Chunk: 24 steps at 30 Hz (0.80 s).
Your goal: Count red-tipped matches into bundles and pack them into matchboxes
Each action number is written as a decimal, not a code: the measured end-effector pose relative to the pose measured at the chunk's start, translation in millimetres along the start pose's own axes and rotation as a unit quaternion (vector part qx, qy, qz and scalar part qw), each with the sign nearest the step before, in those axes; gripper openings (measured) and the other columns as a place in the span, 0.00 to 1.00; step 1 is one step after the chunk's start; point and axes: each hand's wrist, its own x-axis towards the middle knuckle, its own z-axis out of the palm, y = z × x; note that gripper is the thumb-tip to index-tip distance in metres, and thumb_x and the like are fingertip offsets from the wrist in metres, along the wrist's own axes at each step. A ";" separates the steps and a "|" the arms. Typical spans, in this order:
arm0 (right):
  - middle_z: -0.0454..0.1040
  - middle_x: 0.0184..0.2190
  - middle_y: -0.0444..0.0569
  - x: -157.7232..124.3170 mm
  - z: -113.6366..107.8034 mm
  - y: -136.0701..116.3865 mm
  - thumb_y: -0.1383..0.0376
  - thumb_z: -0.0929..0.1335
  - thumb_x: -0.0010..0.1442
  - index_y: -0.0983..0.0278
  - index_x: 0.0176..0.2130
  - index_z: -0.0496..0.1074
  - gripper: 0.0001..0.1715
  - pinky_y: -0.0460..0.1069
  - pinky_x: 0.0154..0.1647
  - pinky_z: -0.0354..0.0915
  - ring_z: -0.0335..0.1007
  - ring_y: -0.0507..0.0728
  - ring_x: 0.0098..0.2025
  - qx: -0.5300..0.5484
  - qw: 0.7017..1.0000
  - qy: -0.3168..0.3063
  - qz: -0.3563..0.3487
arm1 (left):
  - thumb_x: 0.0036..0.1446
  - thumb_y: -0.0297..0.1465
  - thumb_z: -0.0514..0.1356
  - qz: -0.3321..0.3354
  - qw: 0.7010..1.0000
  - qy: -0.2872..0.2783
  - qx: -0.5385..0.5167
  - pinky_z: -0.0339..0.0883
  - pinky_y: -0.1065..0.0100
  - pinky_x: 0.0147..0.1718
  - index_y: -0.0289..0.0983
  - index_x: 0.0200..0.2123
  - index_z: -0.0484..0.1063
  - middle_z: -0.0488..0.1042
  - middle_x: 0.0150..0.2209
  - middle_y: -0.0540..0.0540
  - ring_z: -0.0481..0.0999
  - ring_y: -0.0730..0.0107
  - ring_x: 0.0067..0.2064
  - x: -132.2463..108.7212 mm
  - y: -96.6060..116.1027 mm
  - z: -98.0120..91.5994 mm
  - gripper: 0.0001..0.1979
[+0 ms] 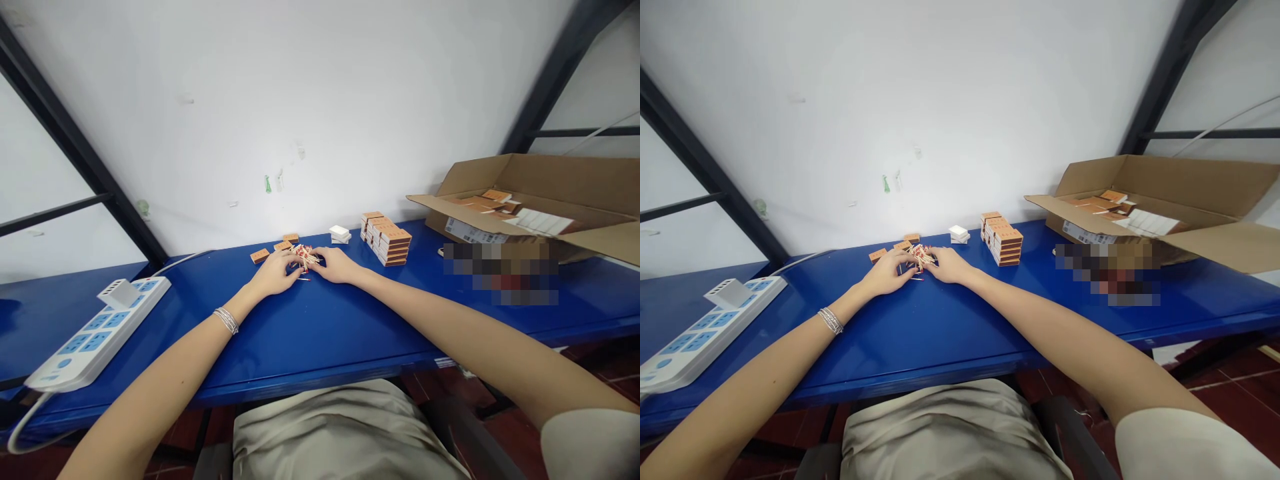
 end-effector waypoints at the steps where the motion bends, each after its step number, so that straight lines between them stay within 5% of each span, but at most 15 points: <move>1: 0.78 0.50 0.56 0.5 -0.6 -0.3 0.59 0.67 0.64 0.65 0.51 0.75 0.18 0.53 0.50 0.67 0.75 0.62 0.49 0.002 1.000 0.002 0.003 | 0.60 0.35 0.58 -0.013 1.000 0.008 0.006 0.65 0.55 0.48 0.38 0.39 0.76 0.77 0.41 0.42 0.74 0.58 0.44 0.0 0.0 -0.6 0.10; 4: 0.78 0.50 0.57 2.4 -7.4 -1.5 0.60 0.68 0.63 0.68 0.51 0.75 0.20 0.53 0.53 0.66 0.75 0.62 0.51 0.002 1.000 0.010 0.015 | 0.57 0.40 0.61 -0.035 0.999 0.032 0.004 0.65 0.60 0.40 0.37 0.35 0.72 0.75 0.35 0.44 0.72 0.60 0.39 -0.5 1.4 -3.3 0.11; 8: 0.80 0.45 0.56 3.9 -29.3 -2.1 0.60 0.70 0.60 0.68 0.44 0.78 0.16 0.51 0.48 0.67 0.76 0.61 0.46 -0.017 0.999 0.008 0.037 | 0.51 0.45 0.67 -0.010 0.998 -0.029 -0.050 0.61 0.66 0.31 0.38 0.32 0.69 0.72 0.30 0.48 0.68 0.67 0.31 -1.1 5.1 -6.0 0.17; 11: 0.81 0.32 0.51 2.4 -43.4 -0.8 0.57 0.74 0.54 0.67 0.35 0.79 0.15 0.47 0.33 0.66 0.75 0.56 0.33 0.003 0.994 -0.081 0.074 | 0.54 0.41 0.64 -0.014 0.997 -0.051 -0.056 0.59 0.67 0.28 0.38 0.28 0.68 0.70 0.26 0.50 0.66 0.70 0.27 -1.0 6.6 -4.5 0.14; 14: 0.79 0.27 0.47 0.9 -42.6 -0.1 0.55 0.76 0.51 0.66 0.31 0.79 0.16 0.46 0.29 0.62 0.73 0.54 0.29 0.023 0.987 -0.134 0.082 | 0.57 0.38 0.61 -0.026 0.998 -0.042 -0.032 0.58 0.67 0.28 0.38 0.29 0.69 0.70 0.25 0.50 0.67 0.71 0.27 -0.8 5.7 -0.4 0.11; 24: 0.80 0.31 0.51 18.9 -6.0 0.5 0.67 0.70 0.58 0.67 0.31 0.77 0.05 0.46 0.33 0.60 0.72 0.54 0.31 -0.034 0.997 -0.022 0.070 | 0.60 0.37 0.59 -0.109 0.993 -0.004 0.046 0.58 0.67 0.28 0.37 0.30 0.69 0.75 0.29 0.46 0.72 0.66 0.30 15.6 -6.8 12.1 0.10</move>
